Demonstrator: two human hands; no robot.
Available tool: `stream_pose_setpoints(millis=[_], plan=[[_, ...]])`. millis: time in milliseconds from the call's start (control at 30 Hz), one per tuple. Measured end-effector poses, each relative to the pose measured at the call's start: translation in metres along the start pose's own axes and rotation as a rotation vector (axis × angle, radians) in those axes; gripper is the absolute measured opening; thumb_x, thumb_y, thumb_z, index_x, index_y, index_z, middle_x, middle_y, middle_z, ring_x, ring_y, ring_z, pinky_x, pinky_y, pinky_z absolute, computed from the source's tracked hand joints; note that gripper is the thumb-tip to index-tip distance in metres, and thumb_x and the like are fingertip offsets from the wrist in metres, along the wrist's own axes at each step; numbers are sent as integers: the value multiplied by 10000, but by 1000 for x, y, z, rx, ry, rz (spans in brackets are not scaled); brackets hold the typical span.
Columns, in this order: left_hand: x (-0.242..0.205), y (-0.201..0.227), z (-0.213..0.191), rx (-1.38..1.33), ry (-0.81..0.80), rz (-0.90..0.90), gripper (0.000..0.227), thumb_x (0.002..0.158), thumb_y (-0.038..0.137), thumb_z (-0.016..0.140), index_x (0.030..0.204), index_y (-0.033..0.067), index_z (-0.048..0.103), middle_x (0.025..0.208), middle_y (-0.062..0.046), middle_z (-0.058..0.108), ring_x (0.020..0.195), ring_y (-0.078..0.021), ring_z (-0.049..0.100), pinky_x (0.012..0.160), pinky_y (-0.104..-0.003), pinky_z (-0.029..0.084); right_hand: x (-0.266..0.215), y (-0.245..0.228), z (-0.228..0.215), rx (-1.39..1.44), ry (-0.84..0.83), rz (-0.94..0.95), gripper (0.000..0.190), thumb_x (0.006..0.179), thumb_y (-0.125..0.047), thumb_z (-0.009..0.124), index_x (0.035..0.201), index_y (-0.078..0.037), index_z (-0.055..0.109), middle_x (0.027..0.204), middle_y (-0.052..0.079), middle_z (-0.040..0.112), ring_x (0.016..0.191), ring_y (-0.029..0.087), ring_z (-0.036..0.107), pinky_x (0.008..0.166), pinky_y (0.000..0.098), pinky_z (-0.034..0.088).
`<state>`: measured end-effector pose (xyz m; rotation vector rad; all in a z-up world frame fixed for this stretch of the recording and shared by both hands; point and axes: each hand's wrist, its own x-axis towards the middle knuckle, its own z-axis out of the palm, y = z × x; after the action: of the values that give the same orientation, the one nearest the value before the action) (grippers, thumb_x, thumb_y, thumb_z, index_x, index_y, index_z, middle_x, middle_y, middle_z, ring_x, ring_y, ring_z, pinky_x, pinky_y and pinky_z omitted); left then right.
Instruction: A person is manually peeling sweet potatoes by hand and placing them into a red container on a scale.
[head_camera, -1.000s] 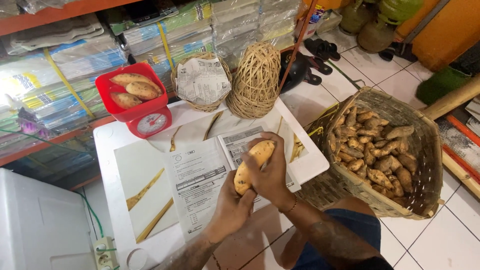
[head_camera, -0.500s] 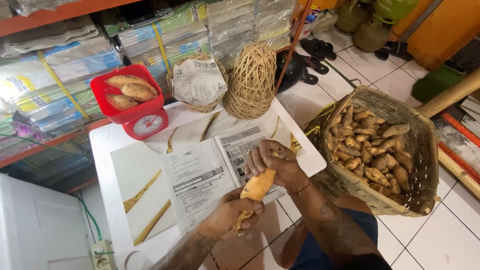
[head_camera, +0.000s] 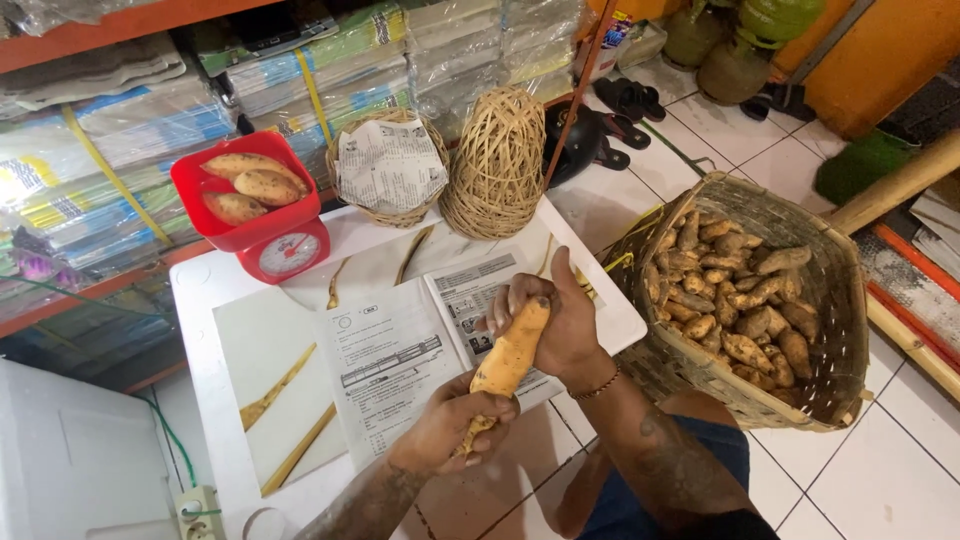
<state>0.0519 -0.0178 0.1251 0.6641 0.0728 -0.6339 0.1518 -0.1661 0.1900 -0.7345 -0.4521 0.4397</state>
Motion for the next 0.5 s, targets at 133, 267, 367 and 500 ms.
stream_pose_setpoints(millis=[133, 267, 367, 500], plan=[[2, 2, 5, -29, 111, 20, 121, 885, -22, 645, 944, -37, 542, 677, -124, 555, 368, -146, 440, 242, -272, 334, -10, 14, 8, -480, 101, -289, 446, 1023, -432, 603, 1172, -13, 579, 994, 127, 684, 826, 222, 668, 720, 334, 547], [-9, 10, 39, 461, 228, 219, 215, 952, 45, 614, 1127, 43, 488, 550, -78, 487, 358, -170, 465, 280, -308, 401, -12, 17, 36, -915, 391, -413, 200, 934, -165, 667, 1053, -68, 537, 928, 61, 629, 837, 158, 633, 745, 290, 558], [-8, 2, 42, 600, 325, 329, 284, 960, 112, 606, 1208, 56, 481, 650, -43, 486, 404, -130, 449, 346, -286, 399, -5, 17, 14, -752, 503, -273, 154, 948, -120, 632, 825, -103, 540, 697, 89, 685, 605, 175, 652, 563, 319, 567], [-11, 3, 43, 675, 340, 371, 274, 950, 97, 617, 1180, 71, 470, 689, -42, 497, 438, -125, 423, 360, -293, 377, -1, 0, 8, -118, 332, -49, 500, 1011, -451, 537, 700, -68, 612, 680, 119, 649, 668, 300, 656, 704, 442, 537]])
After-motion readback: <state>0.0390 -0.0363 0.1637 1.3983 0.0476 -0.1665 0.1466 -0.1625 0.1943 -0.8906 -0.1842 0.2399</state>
